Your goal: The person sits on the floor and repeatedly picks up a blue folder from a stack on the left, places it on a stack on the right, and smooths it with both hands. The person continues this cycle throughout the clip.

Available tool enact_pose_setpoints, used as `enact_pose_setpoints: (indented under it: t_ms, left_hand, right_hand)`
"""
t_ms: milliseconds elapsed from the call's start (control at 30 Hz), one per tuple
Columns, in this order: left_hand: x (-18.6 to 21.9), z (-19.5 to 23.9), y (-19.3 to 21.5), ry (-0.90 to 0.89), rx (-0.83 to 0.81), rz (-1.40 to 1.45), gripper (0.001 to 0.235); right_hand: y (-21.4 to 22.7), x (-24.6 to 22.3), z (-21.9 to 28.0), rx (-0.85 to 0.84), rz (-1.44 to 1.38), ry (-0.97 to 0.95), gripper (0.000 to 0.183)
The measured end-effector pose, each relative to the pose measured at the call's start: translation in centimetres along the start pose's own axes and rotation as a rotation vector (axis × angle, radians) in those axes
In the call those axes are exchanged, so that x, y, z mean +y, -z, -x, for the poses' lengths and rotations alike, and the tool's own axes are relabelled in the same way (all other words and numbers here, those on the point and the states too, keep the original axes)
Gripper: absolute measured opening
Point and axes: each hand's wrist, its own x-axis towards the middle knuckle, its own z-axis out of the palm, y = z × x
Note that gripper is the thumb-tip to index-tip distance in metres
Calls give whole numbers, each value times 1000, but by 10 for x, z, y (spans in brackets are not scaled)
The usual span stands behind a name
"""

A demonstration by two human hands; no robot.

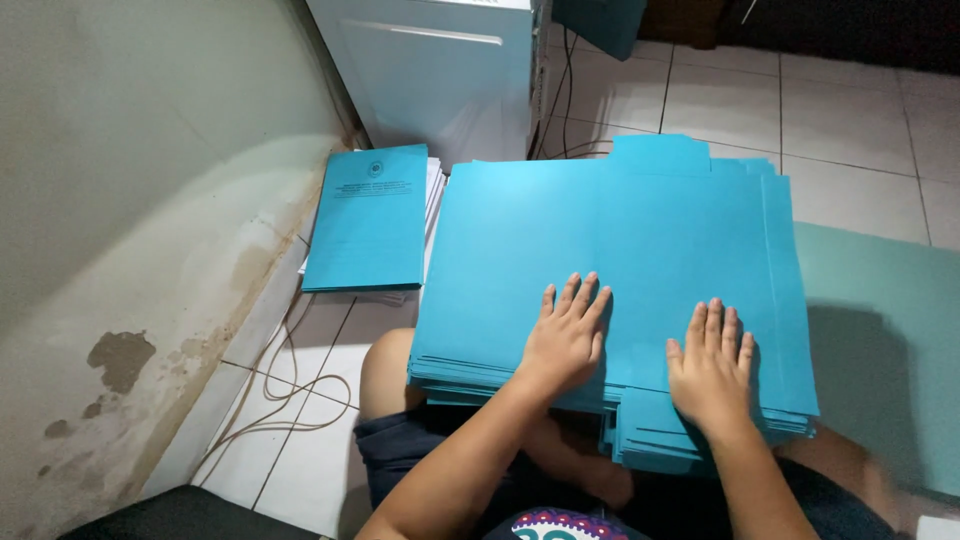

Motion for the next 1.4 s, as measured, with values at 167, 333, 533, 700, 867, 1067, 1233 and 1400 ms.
enact_pose_setpoints:
  t_ms: [167, 333, 533, 700, 867, 1067, 1233, 1400]
  left_hand:
    - [0, -1, -5, 0, 47, 10, 61]
    - [0, 1, -18, -45, 171, -1, 54]
    - [50, -2, -51, -367, 133, 19, 62]
    - [81, -7, -47, -334, -234, -100, 65]
    - [90, -6, -62, -436, -152, -259, 56]
    - [91, -16, -34, -366, -111, -395, 83]
    - [60, 5, -30, -319, 43, -333, 69]
    - [40, 28, -17, -227, 190, -284, 56]
  right_hand:
    - [29, -68, -3, -160, -46, 57, 76]
    - [33, -25, 4, -145, -174, 87, 72]
    - [53, 10, 10, 83, -983, -48, 66]
    - [65, 50, 60, 522, -1268, -72, 45]
    - [66, 78, 94, 765, -1033, -340, 22]
    - [80, 65, 88, 874, -1220, -463, 18]
    - [91, 43, 68, 593, -1507, -674, 53]
    - [119, -9, 52, 208, -1338, -630, 65]
